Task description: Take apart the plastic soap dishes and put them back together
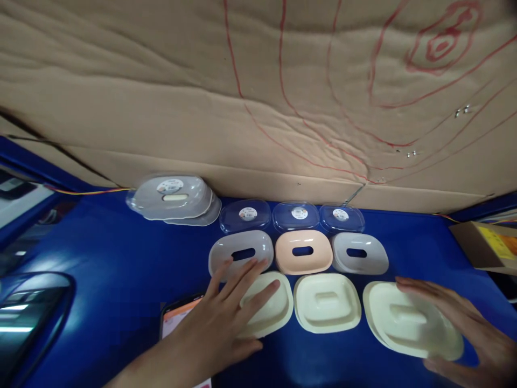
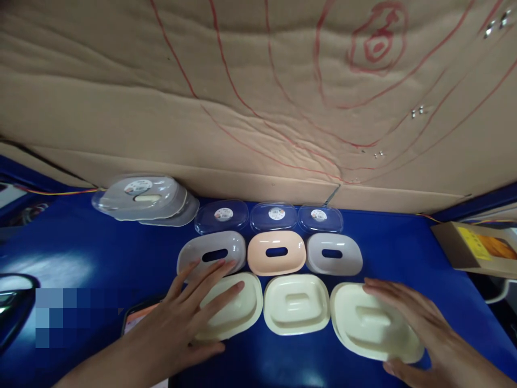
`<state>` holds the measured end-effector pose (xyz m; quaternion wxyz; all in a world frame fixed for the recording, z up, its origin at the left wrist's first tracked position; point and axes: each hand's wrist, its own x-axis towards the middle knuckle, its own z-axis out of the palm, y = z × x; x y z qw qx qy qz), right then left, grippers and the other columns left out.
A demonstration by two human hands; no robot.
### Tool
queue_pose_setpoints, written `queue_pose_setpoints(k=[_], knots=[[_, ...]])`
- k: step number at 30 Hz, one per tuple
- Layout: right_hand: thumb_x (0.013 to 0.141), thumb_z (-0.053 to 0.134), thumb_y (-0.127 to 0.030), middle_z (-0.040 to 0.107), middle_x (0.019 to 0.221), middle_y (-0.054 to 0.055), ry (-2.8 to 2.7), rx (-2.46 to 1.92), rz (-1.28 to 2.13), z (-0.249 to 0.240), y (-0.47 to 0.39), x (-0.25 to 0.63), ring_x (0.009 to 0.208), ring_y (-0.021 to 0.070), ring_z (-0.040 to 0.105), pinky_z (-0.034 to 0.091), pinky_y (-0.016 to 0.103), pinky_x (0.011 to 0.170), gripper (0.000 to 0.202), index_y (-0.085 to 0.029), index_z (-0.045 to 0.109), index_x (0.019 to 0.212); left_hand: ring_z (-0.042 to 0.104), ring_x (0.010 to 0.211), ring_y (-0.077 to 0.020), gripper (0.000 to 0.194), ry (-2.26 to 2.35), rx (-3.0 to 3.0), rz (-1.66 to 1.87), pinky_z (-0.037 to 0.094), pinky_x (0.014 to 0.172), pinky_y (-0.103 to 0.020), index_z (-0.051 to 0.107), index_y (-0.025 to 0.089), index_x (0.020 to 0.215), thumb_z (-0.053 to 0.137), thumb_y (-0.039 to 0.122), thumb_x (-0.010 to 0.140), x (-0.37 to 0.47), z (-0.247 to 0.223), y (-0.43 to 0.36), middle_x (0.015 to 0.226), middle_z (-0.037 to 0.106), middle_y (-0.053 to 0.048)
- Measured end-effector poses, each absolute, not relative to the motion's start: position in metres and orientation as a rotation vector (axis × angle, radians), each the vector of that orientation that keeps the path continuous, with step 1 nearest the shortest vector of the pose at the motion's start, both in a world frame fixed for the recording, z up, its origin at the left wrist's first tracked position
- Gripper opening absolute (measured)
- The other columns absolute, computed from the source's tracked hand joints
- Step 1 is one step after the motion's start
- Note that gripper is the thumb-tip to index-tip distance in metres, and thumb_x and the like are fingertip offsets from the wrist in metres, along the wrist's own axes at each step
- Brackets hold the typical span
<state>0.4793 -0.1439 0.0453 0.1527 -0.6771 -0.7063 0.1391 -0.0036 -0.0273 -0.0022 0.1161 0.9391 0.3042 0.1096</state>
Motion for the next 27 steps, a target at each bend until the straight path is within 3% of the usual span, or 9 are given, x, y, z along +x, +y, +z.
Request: queue_pose_setpoints(k=[5,9,14,18,21,25,27], knots=[[0.080,0.079,-0.043,0.060,0.161,0.006,-2.205,-2.016,0.428,0.023,-0.146,0.501,0.148,0.0438,0.057,0.051,0.061,0.119,0.085,-0.048,0.048,0.159,0.034,0.163,-0.0426,0.091,0.877,2.721,0.281,0.017,0.131,-0.075,0.033,0.031,0.171,0.082,0.036,0.094,-0.005,-0.006,-0.029,0.180,0.029,-0.015],[0.080,0.079,-0.039,0.056,0.165,0.001,-2.294,-2.076,0.510,0.018,-0.134,0.494,0.149,0.0415,0.056,0.053,0.062,0.120,0.092,-0.048,0.042,0.164,0.030,0.165,-0.0408,0.083,0.864,2.681,0.296,0.017,0.132,-0.073,0.038,0.032,0.169,0.078,0.032,0.097,-0.005,-0.008,-0.029,0.181,0.028,-0.013],[0.077,0.081,-0.038,0.052,0.169,0.005,-2.331,-2.095,0.428,0.013,-0.122,0.476,0.149,0.0441,0.056,0.056,0.063,0.116,0.100,-0.043,0.040,0.167,0.031,0.165,-0.0405,0.087,0.863,2.732,0.269,0.023,0.131,-0.072,0.038,0.031,0.168,0.083,0.031,0.093,-0.004,-0.010,-0.030,0.181,0.027,-0.014],[0.087,0.077,-0.056,0.061,0.159,0.011,-2.393,-2.014,0.266,0.014,-0.114,0.472,0.140,0.0441,0.064,0.062,0.060,0.106,0.084,-0.038,0.047,0.164,0.037,0.161,-0.0441,0.101,0.864,2.806,0.256,0.031,0.127,-0.075,0.041,0.029,0.166,0.093,0.051,0.083,-0.005,-0.002,-0.028,0.178,0.034,-0.018],[0.100,0.062,-0.062,0.071,0.148,0.011,-2.379,-1.964,0.126,0.017,-0.104,0.465,0.129,0.0405,0.072,0.065,0.058,0.099,0.066,-0.034,0.053,0.159,0.043,0.157,-0.0448,0.095,0.892,2.810,0.306,0.035,0.125,-0.073,0.048,0.024,0.161,0.086,0.066,0.085,-0.009,0.008,-0.022,0.173,0.041,-0.020],[0.106,0.053,-0.063,0.078,0.131,0.009,-2.348,-1.905,0.022,0.020,-0.091,0.447,0.112,0.0372,0.078,0.063,0.055,0.089,0.051,-0.031,0.062,0.144,0.051,0.150,-0.0424,0.065,1.104,2.832,0.406,0.043,0.120,-0.068,0.050,0.019,0.158,0.066,0.053,0.105,-0.017,0.010,-0.007,0.162,0.054,-0.021],[0.108,0.052,-0.058,0.078,0.127,0.009,-2.344,-1.807,-0.001,0.023,-0.086,0.434,0.110,0.0351,0.077,0.060,0.053,0.090,0.045,-0.030,0.064,0.141,0.054,0.148,-0.0434,0.060,1.243,2.832,0.438,0.044,0.117,-0.068,0.049,0.019,0.158,0.060,0.051,0.109,-0.020,0.005,0.001,0.162,0.053,-0.023]])
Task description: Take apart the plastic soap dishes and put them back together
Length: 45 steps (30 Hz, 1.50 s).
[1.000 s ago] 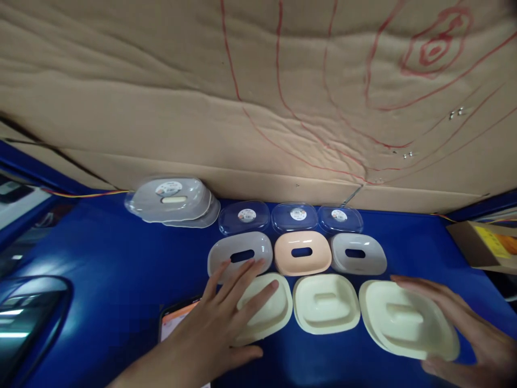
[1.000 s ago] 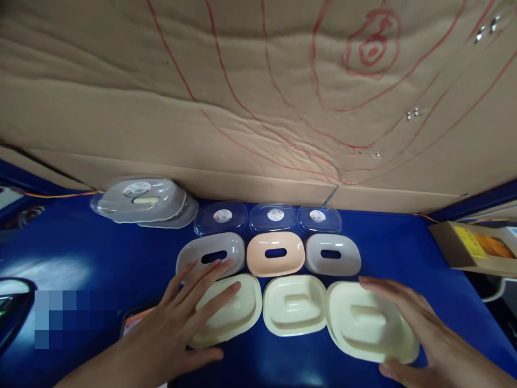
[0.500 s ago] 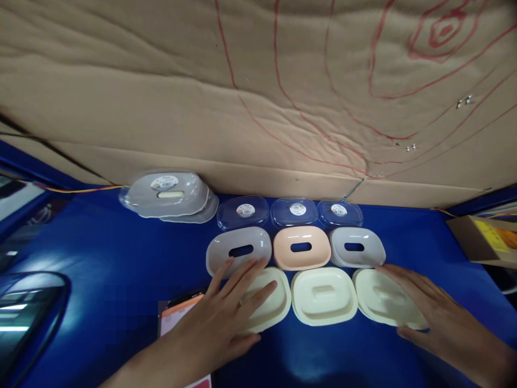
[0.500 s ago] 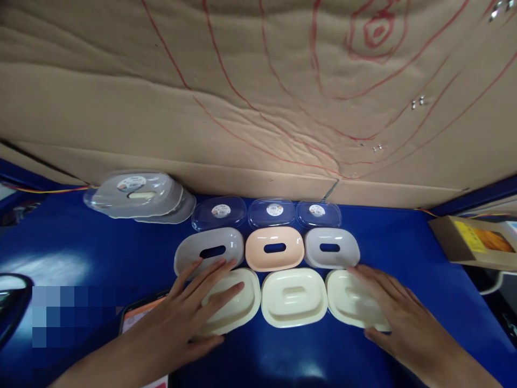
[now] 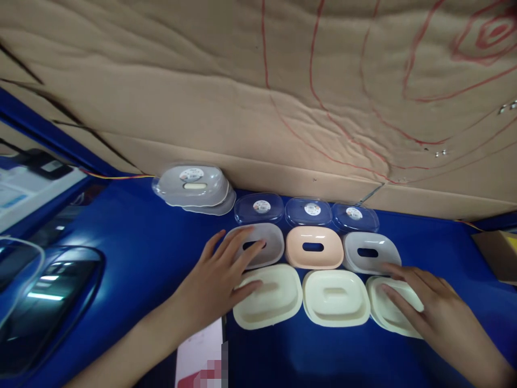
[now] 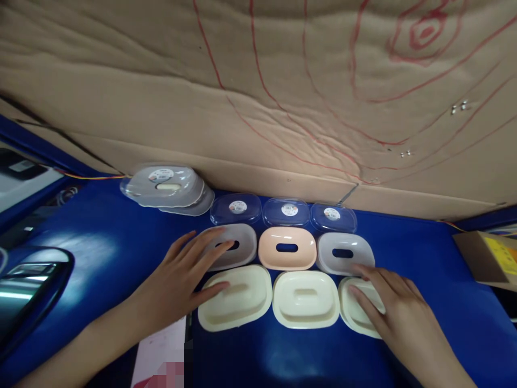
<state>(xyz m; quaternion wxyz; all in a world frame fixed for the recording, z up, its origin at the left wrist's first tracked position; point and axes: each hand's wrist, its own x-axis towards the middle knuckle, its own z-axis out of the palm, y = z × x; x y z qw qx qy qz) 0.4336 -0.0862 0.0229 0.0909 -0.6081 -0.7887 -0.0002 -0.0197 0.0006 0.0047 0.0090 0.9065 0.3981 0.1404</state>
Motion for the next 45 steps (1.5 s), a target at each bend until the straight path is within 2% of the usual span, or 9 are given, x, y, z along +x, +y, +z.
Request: queue_pose_setpoints(k=[4,7,11,15,17,21,24,32,45], knots=[[0.107,0.061,-0.034,0.077,0.130,0.008,-2.437,-1.404,0.048,0.029,-0.084,0.394,0.121,0.0289,0.072,0.054,0.044,0.103,0.034,-0.027,0.068,0.140,0.057,0.144,-0.0439,0.061,1.341,2.813,0.426,0.047,0.115,-0.066,0.048,0.018,0.158,0.057,0.054,0.110,-0.021,-0.005,0.009,0.165,0.049,-0.024],[0.108,0.060,-0.024,0.077,0.136,0.006,-2.559,-1.102,0.087,0.028,-0.085,0.357,0.131,0.0230,0.068,0.044,0.037,0.120,0.035,-0.022,0.068,0.143,0.054,0.148,-0.0448,0.060,1.334,2.815,0.404,0.048,0.115,-0.065,0.048,0.018,0.157,0.056,0.054,0.110,-0.020,-0.006,0.009,0.166,0.047,-0.025],[0.114,0.050,-0.025,0.074,0.146,0.003,-2.667,-0.949,0.028,0.021,-0.084,0.318,0.142,0.0183,0.060,0.019,0.035,0.135,0.037,-0.018,0.067,0.146,0.049,0.152,-0.0470,0.065,1.370,2.782,0.400,0.048,0.116,-0.066,0.046,0.018,0.158,0.064,0.053,0.106,-0.022,-0.005,0.010,0.168,0.043,-0.027],[0.114,0.050,-0.037,0.073,0.148,0.002,-2.674,-0.950,-0.009,0.010,-0.083,0.302,0.143,0.0206,0.058,0.008,0.038,0.138,0.040,-0.017,0.068,0.144,0.054,0.147,-0.0441,0.068,1.396,2.676,0.403,0.053,0.113,-0.062,0.044,0.019,0.158,0.069,0.051,0.103,-0.025,-0.004,0.014,0.161,0.051,-0.024],[0.113,0.054,-0.042,0.070,0.152,0.003,-2.698,-0.969,-0.005,0.006,-0.083,0.302,0.146,0.0230,0.056,0.011,0.040,0.138,0.045,-0.018,0.066,0.148,0.058,0.142,-0.0415,0.068,1.409,2.633,0.448,0.055,0.111,-0.060,0.045,0.019,0.155,0.073,0.050,0.101,-0.026,-0.001,0.015,0.154,0.056,-0.022],[0.108,0.063,-0.045,0.063,0.159,0.009,-2.775,-1.006,0.075,0.000,-0.085,0.308,0.149,0.0283,0.054,0.038,0.048,0.128,0.060,-0.020,0.053,0.161,0.061,0.136,-0.0397,0.067,1.412,2.613,0.561,0.059,0.107,-0.057,0.047,0.018,0.150,0.077,0.047,0.097,-0.026,0.013,0.008,0.146,0.059,-0.020],[0.106,0.067,-0.042,0.062,0.160,0.011,-2.796,-1.037,0.133,-0.002,-0.084,0.311,0.149,0.0307,0.054,0.046,0.050,0.121,0.066,-0.021,0.047,0.165,0.063,0.130,-0.0399,0.068,1.358,2.605,0.556,0.062,0.102,-0.057,0.048,0.018,0.145,0.080,0.046,0.093,-0.024,0.027,-0.004,0.143,0.060,-0.020],[0.109,0.060,-0.043,0.064,0.158,0.013,-2.745,-1.137,0.102,-0.004,-0.081,0.312,0.143,0.0321,0.059,0.051,0.052,0.117,0.054,-0.015,0.058,0.155,0.069,0.119,-0.0394,0.081,1.296,2.565,0.381,0.066,0.091,-0.053,0.049,0.024,0.141,0.092,0.042,0.075,-0.003,0.031,-0.036,0.138,0.062,-0.017],[0.112,0.052,-0.035,0.067,0.155,0.010,-2.676,-1.184,0.089,-0.003,-0.081,0.312,0.143,0.0273,0.059,0.046,0.047,0.119,0.045,-0.017,0.060,0.152,0.073,0.112,-0.0400,0.082,1.256,2.659,0.261,0.066,0.089,-0.053,0.052,0.022,0.139,0.094,0.044,0.071,-0.003,0.025,-0.042,0.134,0.067,-0.020]])
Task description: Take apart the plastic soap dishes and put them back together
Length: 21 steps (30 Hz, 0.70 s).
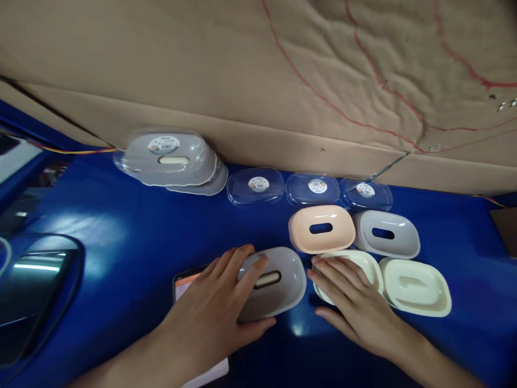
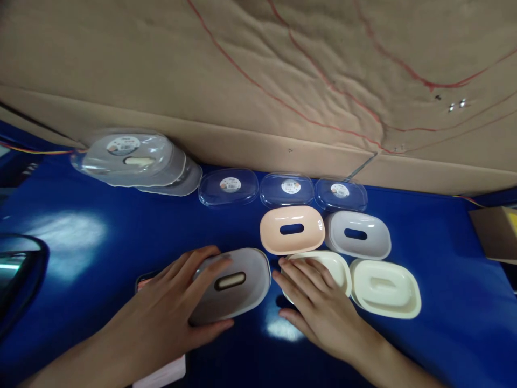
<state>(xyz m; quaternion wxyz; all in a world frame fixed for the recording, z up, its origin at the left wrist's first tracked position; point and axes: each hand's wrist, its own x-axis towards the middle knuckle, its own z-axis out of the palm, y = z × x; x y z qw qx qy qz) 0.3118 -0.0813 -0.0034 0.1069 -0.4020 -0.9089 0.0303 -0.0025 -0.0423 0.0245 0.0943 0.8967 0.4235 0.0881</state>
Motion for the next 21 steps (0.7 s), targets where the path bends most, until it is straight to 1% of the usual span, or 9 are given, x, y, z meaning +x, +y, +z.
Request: queue_pose_setpoints(k=[4,8,10,13,16,21], knots=[[0.113,0.050,-0.033,0.067,0.154,0.009,-2.678,-1.176,0.082,-0.002,-0.081,0.311,0.142,0.0270,0.059,0.042,0.047,0.120,0.043,-0.016,0.060,0.151,0.073,0.109,-0.0414,0.092,1.241,2.675,0.262,0.067,0.087,-0.054,0.052,0.020,0.138,0.100,0.048,0.064,0.000,0.023,-0.042,0.131,0.068,-0.021],[0.112,0.054,-0.033,0.065,0.157,0.011,-2.690,-1.165,0.106,-0.003,-0.081,0.314,0.145,0.0280,0.056,0.041,0.048,0.122,0.044,-0.013,0.060,0.151,0.073,0.111,-0.0423,0.099,1.193,2.645,0.294,0.066,0.087,-0.054,0.049,0.018,0.141,0.101,0.049,0.062,0.003,0.021,-0.043,0.130,0.066,-0.022],[0.112,0.056,-0.034,0.065,0.157,0.011,-2.688,-1.168,0.117,-0.004,-0.082,0.315,0.146,0.0283,0.056,0.042,0.049,0.122,0.045,-0.013,0.059,0.152,0.071,0.116,-0.0430,0.100,1.159,2.632,0.305,0.066,0.089,-0.054,0.046,0.017,0.145,0.099,0.046,0.065,0.005,0.017,-0.044,0.136,0.063,-0.025],[0.111,0.057,-0.033,0.065,0.156,0.012,-2.685,-1.172,0.137,-0.005,-0.082,0.316,0.146,0.0286,0.057,0.044,0.050,0.121,0.046,-0.014,0.058,0.153,0.069,0.122,-0.0460,0.104,1.121,2.680,0.278,0.063,0.094,-0.057,0.043,0.018,0.150,0.099,0.037,0.065,0.006,0.011,-0.048,0.150,0.056,-0.028],[0.110,0.059,-0.032,0.066,0.155,0.012,-2.670,-1.176,0.163,-0.005,-0.083,0.316,0.146,0.0291,0.058,0.045,0.051,0.121,0.047,-0.015,0.058,0.154,0.067,0.125,-0.0477,0.106,1.091,2.730,0.190,0.060,0.097,-0.059,0.041,0.021,0.153,0.097,0.030,0.064,0.006,0.005,-0.050,0.155,0.054,-0.028],[0.107,0.063,-0.029,0.067,0.153,0.014,-2.645,-1.175,0.179,-0.006,-0.084,0.317,0.145,0.0302,0.058,0.044,0.051,0.123,0.047,-0.013,0.060,0.151,0.061,0.131,-0.0495,0.099,1.082,2.734,0.210,0.056,0.101,-0.062,0.041,0.023,0.155,0.092,0.035,0.070,0.006,0.001,-0.052,0.163,0.046,-0.029]])
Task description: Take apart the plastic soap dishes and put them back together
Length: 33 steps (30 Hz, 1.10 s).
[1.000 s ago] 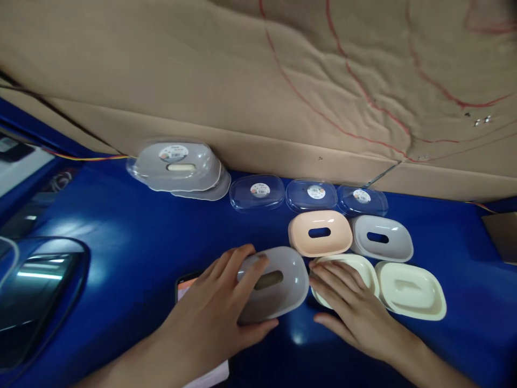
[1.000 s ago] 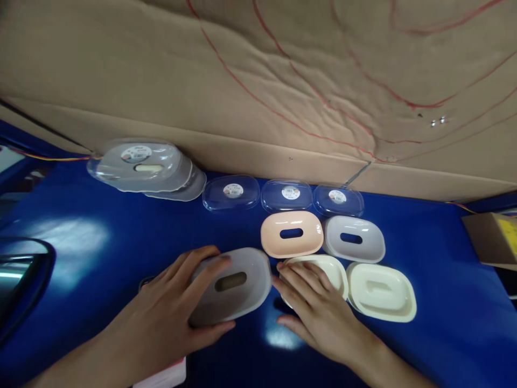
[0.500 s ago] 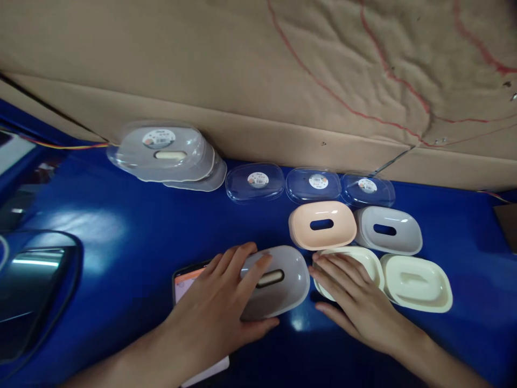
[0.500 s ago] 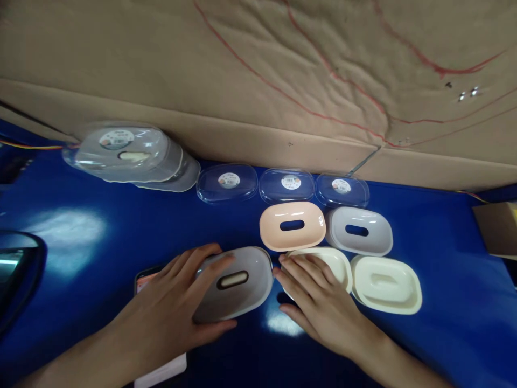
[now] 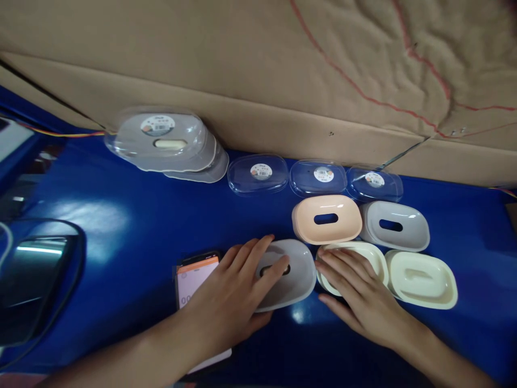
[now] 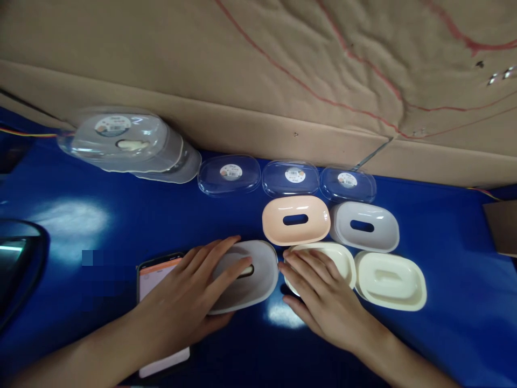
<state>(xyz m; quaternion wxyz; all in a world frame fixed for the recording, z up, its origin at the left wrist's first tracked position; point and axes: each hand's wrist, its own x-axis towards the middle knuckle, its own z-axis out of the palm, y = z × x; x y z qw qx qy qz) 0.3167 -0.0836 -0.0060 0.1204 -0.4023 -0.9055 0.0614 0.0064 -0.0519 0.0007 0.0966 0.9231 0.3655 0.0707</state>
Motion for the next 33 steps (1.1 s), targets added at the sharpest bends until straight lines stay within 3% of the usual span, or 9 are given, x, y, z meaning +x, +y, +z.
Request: queue_pose_setpoints(k=[5,9,12,20,27,33], knots=[[0.106,0.065,-0.025,0.068,0.151,0.016,-2.592,-1.146,0.131,-0.005,-0.085,0.314,0.144,0.0300,0.059,0.045,0.049,0.122,0.046,-0.015,0.061,0.151,0.061,0.134,-0.0502,0.084,0.978,2.723,0.181,0.056,0.102,-0.062,0.051,0.022,0.147,0.092,0.034,0.075,0.010,0.006,-0.048,0.165,0.043,-0.032],[0.107,0.063,-0.017,0.075,0.143,0.005,-2.630,-1.013,0.105,0.000,-0.087,0.309,0.138,0.0225,0.063,0.033,0.047,0.131,0.038,-0.027,0.069,0.143,0.058,0.141,-0.0535,0.088,0.851,2.754,0.163,0.057,0.104,-0.065,0.052,0.022,0.147,0.097,0.036,0.073,0.016,0.012,-0.044,0.168,0.037,-0.036],[0.110,0.054,-0.013,0.075,0.144,0.000,-2.691,-0.929,0.123,0.004,-0.086,0.307,0.140,0.0179,0.062,0.025,0.043,0.134,0.037,-0.028,0.073,0.138,0.055,0.146,-0.0526,0.093,0.790,2.785,0.126,0.057,0.107,-0.064,0.050,0.022,0.150,0.099,0.040,0.073,0.019,0.010,-0.045,0.171,0.035,-0.035],[0.108,0.054,-0.013,0.077,0.141,0.004,-2.714,-0.833,-0.035,0.008,-0.087,0.306,0.150,0.0204,0.056,0.027,0.046,0.136,0.036,-0.021,0.074,0.137,0.055,0.150,-0.0440,0.046,0.784,2.975,0.269,0.055,0.114,-0.060,0.056,0.022,0.148,0.070,0.025,0.104,0.017,0.005,-0.050,0.167,0.051,-0.022],[0.101,0.064,-0.008,0.077,0.140,0.012,-2.681,-0.784,-0.054,0.000,-0.091,0.303,0.147,0.0307,0.060,0.039,0.052,0.133,0.035,-0.009,0.075,0.134,0.052,0.152,-0.0458,0.034,0.694,3.021,0.314,0.051,0.118,-0.066,0.062,0.014,0.141,0.060,0.017,0.108,0.017,0.003,-0.047,0.162,0.056,-0.024],[0.102,0.065,-0.013,0.079,0.136,0.010,-2.658,-0.848,-0.090,-0.002,-0.091,0.303,0.139,0.0269,0.067,0.040,0.050,0.132,0.031,-0.014,0.076,0.131,0.047,0.157,-0.0393,0.038,0.666,3.013,0.363,0.042,0.127,-0.068,0.058,0.018,0.148,0.058,0.023,0.110,0.014,-0.002,-0.042,0.165,0.055,-0.017]])
